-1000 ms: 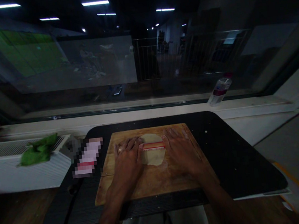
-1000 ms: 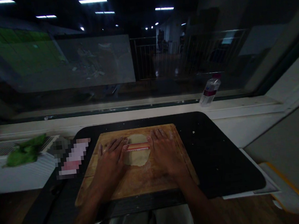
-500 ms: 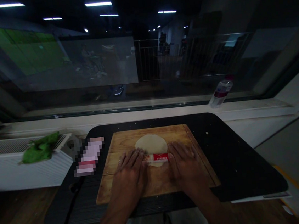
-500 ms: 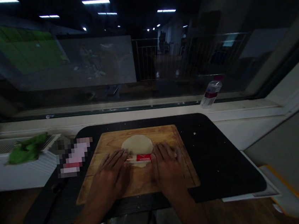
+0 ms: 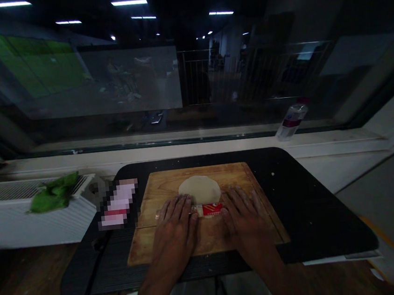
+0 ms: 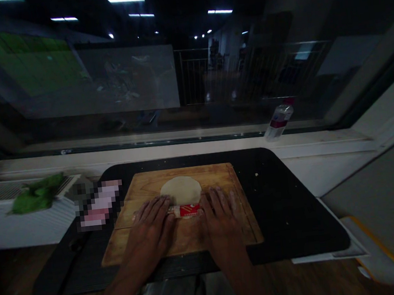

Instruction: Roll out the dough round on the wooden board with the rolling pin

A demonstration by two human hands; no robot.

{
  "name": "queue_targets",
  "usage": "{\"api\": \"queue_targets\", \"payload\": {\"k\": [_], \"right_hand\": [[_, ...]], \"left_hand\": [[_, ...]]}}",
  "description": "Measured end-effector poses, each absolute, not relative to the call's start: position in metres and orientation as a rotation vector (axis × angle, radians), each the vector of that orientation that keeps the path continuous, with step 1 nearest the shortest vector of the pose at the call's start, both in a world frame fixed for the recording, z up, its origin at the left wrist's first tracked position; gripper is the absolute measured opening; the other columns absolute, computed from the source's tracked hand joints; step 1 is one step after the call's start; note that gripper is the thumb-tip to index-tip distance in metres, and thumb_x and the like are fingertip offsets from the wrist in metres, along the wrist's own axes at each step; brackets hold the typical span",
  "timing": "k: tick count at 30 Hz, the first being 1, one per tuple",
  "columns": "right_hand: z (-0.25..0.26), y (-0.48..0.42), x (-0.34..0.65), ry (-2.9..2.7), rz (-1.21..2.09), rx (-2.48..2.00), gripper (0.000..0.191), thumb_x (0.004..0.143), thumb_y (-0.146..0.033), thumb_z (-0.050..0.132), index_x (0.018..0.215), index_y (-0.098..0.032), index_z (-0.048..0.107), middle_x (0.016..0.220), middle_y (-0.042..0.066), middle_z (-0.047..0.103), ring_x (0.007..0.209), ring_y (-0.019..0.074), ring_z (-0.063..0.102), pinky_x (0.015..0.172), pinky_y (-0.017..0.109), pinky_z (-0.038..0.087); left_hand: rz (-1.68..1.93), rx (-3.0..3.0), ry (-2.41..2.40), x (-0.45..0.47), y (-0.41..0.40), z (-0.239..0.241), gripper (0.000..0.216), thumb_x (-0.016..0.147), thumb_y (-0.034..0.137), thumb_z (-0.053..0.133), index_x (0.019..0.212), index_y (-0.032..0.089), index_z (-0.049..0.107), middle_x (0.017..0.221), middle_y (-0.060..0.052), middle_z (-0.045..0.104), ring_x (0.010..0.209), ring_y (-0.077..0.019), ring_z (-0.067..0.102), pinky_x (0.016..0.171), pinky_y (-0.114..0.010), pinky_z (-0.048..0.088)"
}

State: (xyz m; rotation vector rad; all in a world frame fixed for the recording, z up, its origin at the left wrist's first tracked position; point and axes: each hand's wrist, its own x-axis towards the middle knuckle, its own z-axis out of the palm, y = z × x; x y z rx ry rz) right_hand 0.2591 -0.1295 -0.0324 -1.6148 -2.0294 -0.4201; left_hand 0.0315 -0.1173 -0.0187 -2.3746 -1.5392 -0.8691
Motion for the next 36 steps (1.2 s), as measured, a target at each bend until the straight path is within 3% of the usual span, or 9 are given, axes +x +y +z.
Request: {"api": "queue_targets", "payload": {"k": [5,19,36], "right_hand": [[-0.023,-0.119,0.257,-2.096,-0.383,-1.651,0.051,0.118,-0.035,0.045,0.163,-0.023,0.063,0.168,0.013,0.062,0.164,0.0342,0.046,0.138,0.060,0.025],[0.003,-0.094,0.252,-2.213,-0.139,-1.752,0.052,0.120,-0.040,0.036,0.162,-0.026,0.064,0.171,0.013,0.059,0.164,0.0356,0.044,0.133,0.063,0.030],[0.011,-0.070,0.253,-2.226,-0.023,-1.738,0.059,0.121,-0.050,0.035,0.168,-0.022,0.057,0.175,0.013,0.053,0.167,0.0345,0.040,0.139,0.063,0.021]], "left_hand": [[-0.765,-2.366,-1.562,0.038,-0.110,-0.016,0.047,0.113,0.041,0.057,0.154,0.018,0.065,0.163,-0.017,0.065,0.151,-0.0396,0.058,0.124,-0.062,0.050],[-0.726,-2.439,-1.552,0.045,-0.090,-0.008,0.047,0.115,0.042,0.055,0.157,0.023,0.064,0.158,-0.014,0.067,0.149,-0.0390,0.056,0.125,-0.063,0.046],[-0.638,-2.407,-1.574,0.037,-0.061,-0.005,0.048,0.117,0.044,0.050,0.157,0.022,0.065,0.152,-0.015,0.070,0.143,-0.0377,0.060,0.126,-0.062,0.043]]}}
